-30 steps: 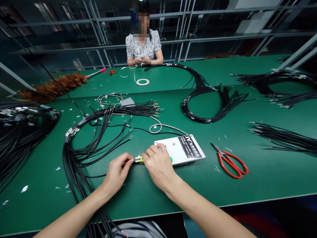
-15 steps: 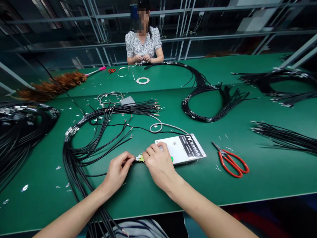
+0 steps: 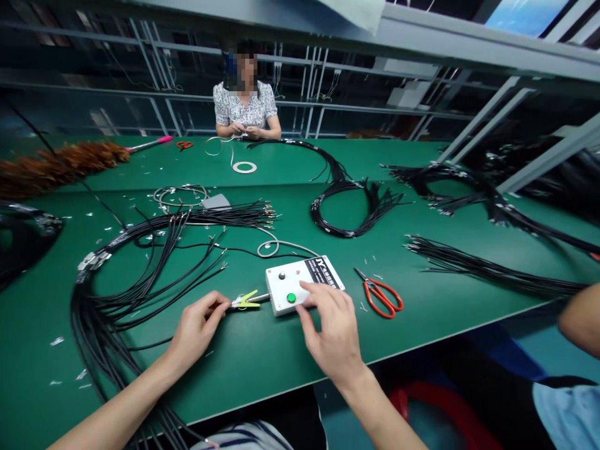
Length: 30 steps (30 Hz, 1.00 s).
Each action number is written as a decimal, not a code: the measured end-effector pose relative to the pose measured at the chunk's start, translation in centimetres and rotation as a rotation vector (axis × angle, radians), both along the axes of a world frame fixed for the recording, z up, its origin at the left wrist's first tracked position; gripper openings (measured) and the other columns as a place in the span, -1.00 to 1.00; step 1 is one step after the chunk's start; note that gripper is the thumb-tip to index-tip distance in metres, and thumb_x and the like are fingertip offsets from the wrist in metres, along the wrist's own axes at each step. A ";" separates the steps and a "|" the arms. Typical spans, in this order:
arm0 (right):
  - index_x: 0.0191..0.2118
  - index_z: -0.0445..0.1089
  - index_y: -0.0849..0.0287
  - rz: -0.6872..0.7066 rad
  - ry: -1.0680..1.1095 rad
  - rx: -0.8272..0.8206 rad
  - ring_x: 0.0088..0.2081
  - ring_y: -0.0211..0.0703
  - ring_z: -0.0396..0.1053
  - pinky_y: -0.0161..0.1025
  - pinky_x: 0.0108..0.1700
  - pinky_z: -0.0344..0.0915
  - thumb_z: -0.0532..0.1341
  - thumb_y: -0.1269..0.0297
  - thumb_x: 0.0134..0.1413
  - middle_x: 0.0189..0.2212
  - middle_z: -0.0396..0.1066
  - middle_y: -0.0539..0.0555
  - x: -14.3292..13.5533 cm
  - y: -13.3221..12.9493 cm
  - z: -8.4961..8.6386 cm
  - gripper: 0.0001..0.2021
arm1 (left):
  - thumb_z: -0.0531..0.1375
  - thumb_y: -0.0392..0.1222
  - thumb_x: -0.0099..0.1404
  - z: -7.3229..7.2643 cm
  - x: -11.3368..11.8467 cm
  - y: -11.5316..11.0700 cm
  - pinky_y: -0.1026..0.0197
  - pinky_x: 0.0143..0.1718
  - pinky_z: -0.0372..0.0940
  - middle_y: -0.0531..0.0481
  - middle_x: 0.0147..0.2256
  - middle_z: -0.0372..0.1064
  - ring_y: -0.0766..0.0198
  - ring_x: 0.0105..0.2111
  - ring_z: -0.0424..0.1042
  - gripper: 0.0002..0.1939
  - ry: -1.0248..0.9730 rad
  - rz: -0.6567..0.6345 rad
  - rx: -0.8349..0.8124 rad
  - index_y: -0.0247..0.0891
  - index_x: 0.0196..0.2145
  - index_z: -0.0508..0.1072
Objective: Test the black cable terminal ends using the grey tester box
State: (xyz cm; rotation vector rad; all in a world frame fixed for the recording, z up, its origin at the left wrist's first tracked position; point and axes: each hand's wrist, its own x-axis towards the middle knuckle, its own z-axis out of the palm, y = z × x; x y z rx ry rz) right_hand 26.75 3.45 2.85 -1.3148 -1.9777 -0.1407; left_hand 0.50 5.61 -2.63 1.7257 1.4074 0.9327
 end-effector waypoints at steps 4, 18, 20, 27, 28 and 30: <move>-0.24 0.30 0.12 0.037 -0.093 -0.005 0.10 0.05 0.35 0.01 0.08 0.20 0.21 0.45 0.19 0.05 0.47 0.14 -0.4 -2.0 -2.9 -0.91 | 0.07 -0.15 0.40 -0.2 0.1 0.2 0.26 -0.35 0.15 0.05 -0.45 0.35 0.25 -0.42 0.33 -0.78 0.002 0.006 0.018 -0.23 -0.38 0.40; -0.23 0.33 0.12 0.035 -0.097 0.083 0.19 0.15 0.25 0.20 0.20 0.07 0.21 0.41 0.19 0.08 0.44 0.15 -1.3 -2.6 -3.9 -0.93 | 0.09 -0.17 0.34 -0.4 -2.7 0.0 0.29 -0.42 0.21 0.05 -0.46 0.35 0.28 -0.46 0.35 -0.84 -0.003 0.081 0.067 -0.25 -0.37 0.38; -0.18 0.35 0.12 0.083 -0.071 0.047 0.22 0.16 0.21 0.21 0.19 0.10 0.21 0.42 0.18 0.12 0.38 0.21 -1.9 -3.5 -4.6 -0.89 | 0.12 -0.17 0.31 -0.5 -3.0 0.6 0.31 -0.44 0.23 0.06 -0.44 0.37 0.31 -0.47 0.37 -0.89 -0.025 0.101 0.079 -0.25 -0.27 0.39; -0.10 0.36 0.12 0.172 0.020 -0.131 0.18 0.10 0.27 0.06 0.08 0.36 0.19 0.43 0.17 0.12 0.34 0.23 -2.9 -4.6 -6.7 -0.82 | 0.10 -0.19 0.31 1.5 -4.4 8.9 0.24 -0.25 0.31 -0.04 -0.29 0.41 0.25 -0.30 0.43 -0.87 0.002 0.232 0.249 -0.26 -0.21 0.37; -0.10 0.37 0.12 0.164 0.030 -0.138 0.17 0.11 0.29 0.06 0.07 0.37 0.19 0.42 0.17 0.11 0.35 0.22 -2.8 -4.5 -6.9 -0.81 | 0.09 -0.19 0.32 1.7 -4.5 10.4 0.22 -0.20 0.31 -0.04 -0.27 0.41 0.23 -0.26 0.42 -0.86 0.022 0.260 0.276 -0.26 -0.20 0.37; -0.10 0.38 0.11 0.164 0.034 -0.145 0.16 0.11 0.31 0.05 0.06 0.40 0.19 0.41 0.16 0.10 0.37 0.21 -2.6 -4.3 -7.0 -0.81 | 0.07 -0.24 0.32 1.4 -4.7 13.3 0.17 -0.11 0.28 -0.06 -0.23 0.39 0.19 -0.19 0.40 -0.87 0.077 0.309 0.308 -0.26 -0.20 0.36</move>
